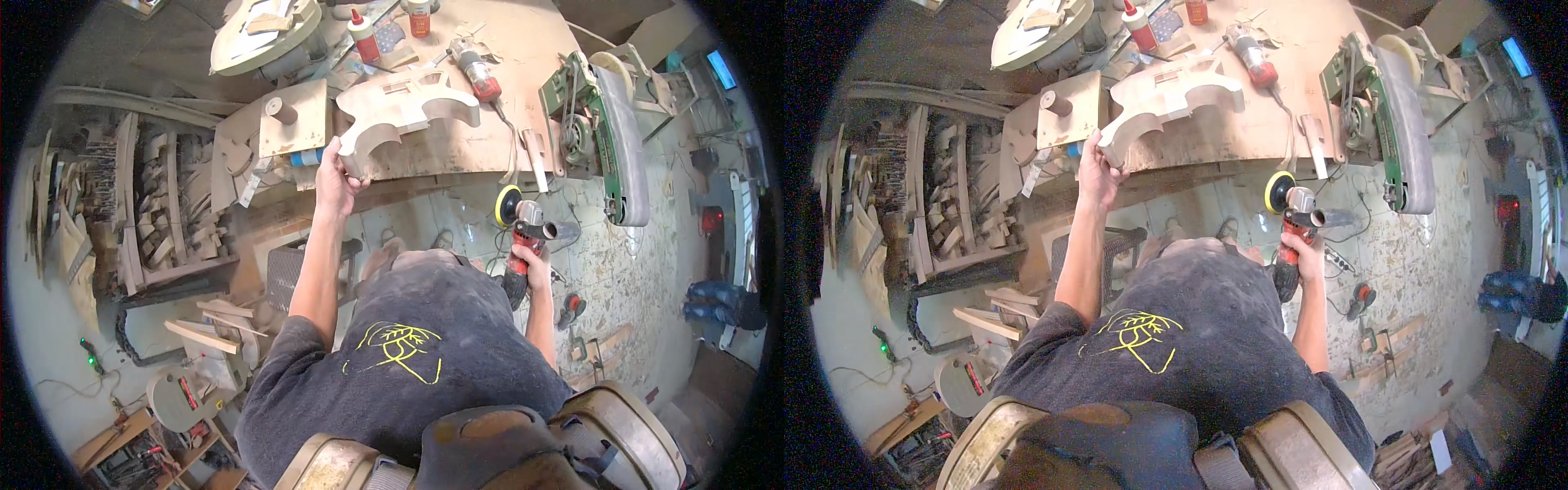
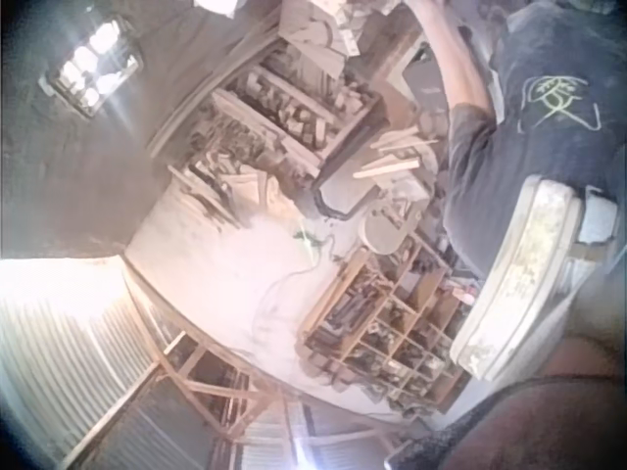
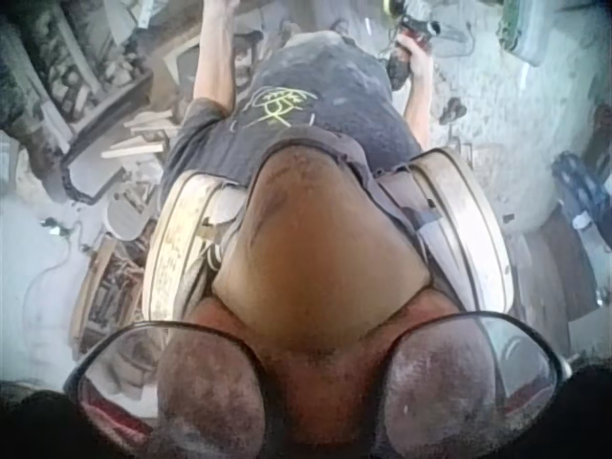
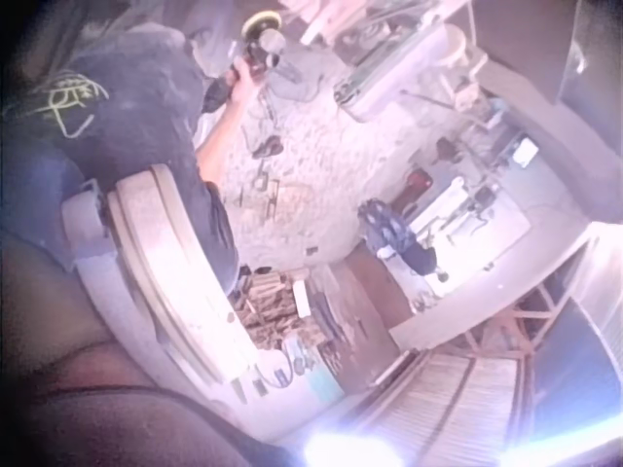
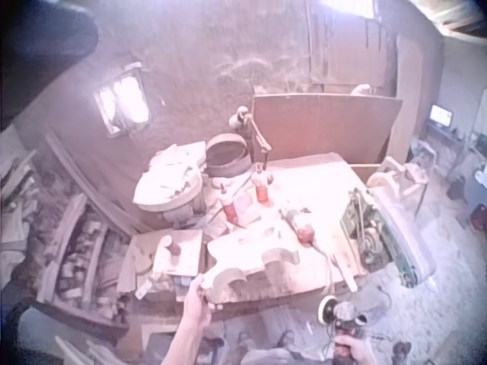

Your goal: The person sands the surface and edges of a wooden electric guitar body using a handheld orbital sander and a stationary belt sander, flipping the body over to work on both sides and edges.

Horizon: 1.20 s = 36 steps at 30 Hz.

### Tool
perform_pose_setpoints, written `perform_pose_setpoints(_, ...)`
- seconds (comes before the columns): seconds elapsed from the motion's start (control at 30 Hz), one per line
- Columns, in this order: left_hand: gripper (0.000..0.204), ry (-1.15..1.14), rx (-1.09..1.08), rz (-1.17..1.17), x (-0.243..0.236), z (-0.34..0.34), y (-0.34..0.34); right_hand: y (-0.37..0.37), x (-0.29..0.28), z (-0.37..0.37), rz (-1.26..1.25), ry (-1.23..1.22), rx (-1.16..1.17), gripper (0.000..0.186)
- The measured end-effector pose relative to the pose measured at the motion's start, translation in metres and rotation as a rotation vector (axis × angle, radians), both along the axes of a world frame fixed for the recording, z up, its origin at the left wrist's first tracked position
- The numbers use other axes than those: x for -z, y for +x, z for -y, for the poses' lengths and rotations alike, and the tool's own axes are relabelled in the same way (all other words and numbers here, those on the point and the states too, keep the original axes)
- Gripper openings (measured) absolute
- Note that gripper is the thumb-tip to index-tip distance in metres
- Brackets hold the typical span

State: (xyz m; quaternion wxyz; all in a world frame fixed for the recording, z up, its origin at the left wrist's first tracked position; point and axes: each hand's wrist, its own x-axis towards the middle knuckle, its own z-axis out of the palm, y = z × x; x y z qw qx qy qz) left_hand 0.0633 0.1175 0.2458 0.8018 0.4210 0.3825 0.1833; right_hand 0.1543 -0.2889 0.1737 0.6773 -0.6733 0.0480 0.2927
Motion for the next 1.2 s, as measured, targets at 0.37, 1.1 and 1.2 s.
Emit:
perform_pose_setpoints(0.37, 0.052, 0.010, -0.027, 0.007, -0.020, -0.026, 0.023, 0.000, 0.002, -0.008, 0.046, 0.045, 0.039, 0.031)
perform_pose_setpoints(1.1, 0.051, 0.014, 0.005, 0.020, -0.038, -0.062, 0.046, -0.010, 0.016, -0.011, -0.026, 0.060, 0.169, 0.036)
perform_pose_setpoints(1.2, 0.049, 0.005, 0.022, 0.043, -0.046, -0.069, 0.054, -0.011, 0.012, -0.011, -0.092, 0.099, 0.215, 0.036)
